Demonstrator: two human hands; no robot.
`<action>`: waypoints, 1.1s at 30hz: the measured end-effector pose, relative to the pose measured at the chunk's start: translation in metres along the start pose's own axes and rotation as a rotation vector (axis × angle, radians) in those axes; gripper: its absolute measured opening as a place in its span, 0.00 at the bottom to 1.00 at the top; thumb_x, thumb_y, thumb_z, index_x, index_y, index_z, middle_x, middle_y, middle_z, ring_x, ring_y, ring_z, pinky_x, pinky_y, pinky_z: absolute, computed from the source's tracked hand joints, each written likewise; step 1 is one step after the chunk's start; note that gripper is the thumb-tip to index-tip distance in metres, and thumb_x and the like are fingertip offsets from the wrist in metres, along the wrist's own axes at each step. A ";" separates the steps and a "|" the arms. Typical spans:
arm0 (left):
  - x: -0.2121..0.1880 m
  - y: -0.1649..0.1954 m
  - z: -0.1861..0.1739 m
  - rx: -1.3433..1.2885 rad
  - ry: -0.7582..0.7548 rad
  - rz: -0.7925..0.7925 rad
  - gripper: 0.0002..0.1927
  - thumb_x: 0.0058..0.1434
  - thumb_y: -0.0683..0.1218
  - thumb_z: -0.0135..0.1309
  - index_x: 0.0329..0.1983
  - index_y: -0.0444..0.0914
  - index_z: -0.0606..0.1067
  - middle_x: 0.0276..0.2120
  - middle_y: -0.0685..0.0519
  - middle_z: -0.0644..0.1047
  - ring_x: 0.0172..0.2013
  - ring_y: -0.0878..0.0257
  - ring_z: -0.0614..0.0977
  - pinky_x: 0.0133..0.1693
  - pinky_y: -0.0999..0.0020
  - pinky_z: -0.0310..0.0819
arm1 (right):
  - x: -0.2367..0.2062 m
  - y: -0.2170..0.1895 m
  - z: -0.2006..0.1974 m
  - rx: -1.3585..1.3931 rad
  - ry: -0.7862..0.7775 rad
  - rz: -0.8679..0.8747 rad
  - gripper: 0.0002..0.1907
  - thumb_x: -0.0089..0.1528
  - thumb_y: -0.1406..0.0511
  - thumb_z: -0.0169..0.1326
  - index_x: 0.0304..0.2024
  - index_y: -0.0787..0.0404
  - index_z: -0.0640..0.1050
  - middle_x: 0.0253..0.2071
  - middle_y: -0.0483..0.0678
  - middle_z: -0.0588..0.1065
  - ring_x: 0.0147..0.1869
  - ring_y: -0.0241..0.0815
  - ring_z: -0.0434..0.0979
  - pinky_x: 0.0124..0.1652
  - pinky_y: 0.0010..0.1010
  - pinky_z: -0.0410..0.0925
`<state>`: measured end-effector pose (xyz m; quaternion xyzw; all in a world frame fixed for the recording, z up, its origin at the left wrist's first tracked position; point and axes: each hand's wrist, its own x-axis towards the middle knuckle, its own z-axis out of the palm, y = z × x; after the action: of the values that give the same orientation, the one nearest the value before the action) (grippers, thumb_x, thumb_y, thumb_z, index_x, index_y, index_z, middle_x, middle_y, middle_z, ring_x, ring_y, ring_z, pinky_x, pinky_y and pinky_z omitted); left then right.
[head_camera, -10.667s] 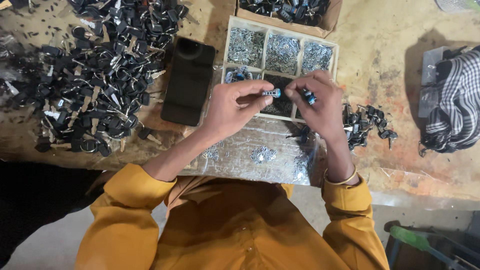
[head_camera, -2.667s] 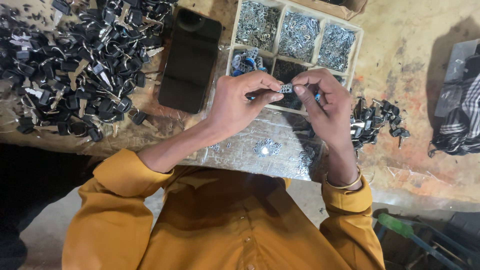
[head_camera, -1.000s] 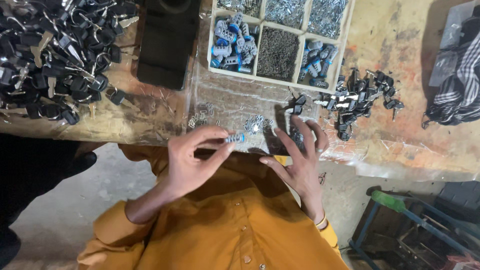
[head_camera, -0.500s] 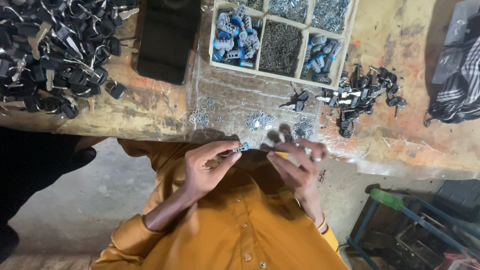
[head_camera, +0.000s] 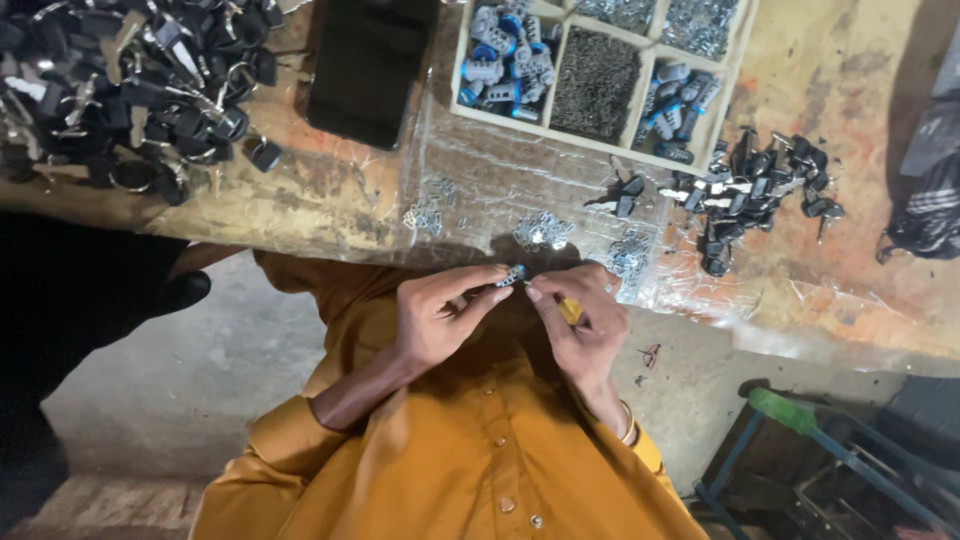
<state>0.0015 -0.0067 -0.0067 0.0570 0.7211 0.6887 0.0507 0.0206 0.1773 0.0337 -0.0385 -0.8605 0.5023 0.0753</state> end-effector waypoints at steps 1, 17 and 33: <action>0.000 0.000 -0.001 -0.007 -0.009 0.006 0.11 0.61 0.38 0.66 0.48 0.36 0.82 0.46 0.49 0.85 0.36 0.69 0.86 0.28 0.78 0.77 | 0.001 0.000 0.003 0.104 0.016 0.097 0.11 0.56 0.76 0.66 0.40 0.64 0.82 0.40 0.47 0.80 0.43 0.40 0.78 0.45 0.27 0.70; -0.005 -0.004 -0.001 -0.168 -0.050 -0.020 0.11 0.65 0.32 0.59 0.50 0.30 0.79 0.49 0.44 0.83 0.47 0.58 0.88 0.44 0.70 0.88 | 0.010 -0.010 -0.039 -0.740 0.025 -0.265 0.25 0.48 0.60 0.71 0.46 0.61 0.83 0.53 0.60 0.73 0.53 0.63 0.69 0.56 0.44 0.55; -0.004 -0.008 -0.006 -0.214 0.034 -0.128 0.13 0.63 0.32 0.61 0.50 0.31 0.80 0.45 0.47 0.84 0.40 0.65 0.88 0.37 0.75 0.85 | -0.002 -0.001 0.002 -0.158 -0.013 -0.169 0.10 0.60 0.75 0.65 0.43 0.63 0.81 0.43 0.49 0.79 0.45 0.43 0.76 0.47 0.29 0.69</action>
<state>0.0041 -0.0135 -0.0141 -0.0066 0.6463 0.7579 0.0883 0.0219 0.1749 0.0334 0.0314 -0.8982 0.4249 0.1087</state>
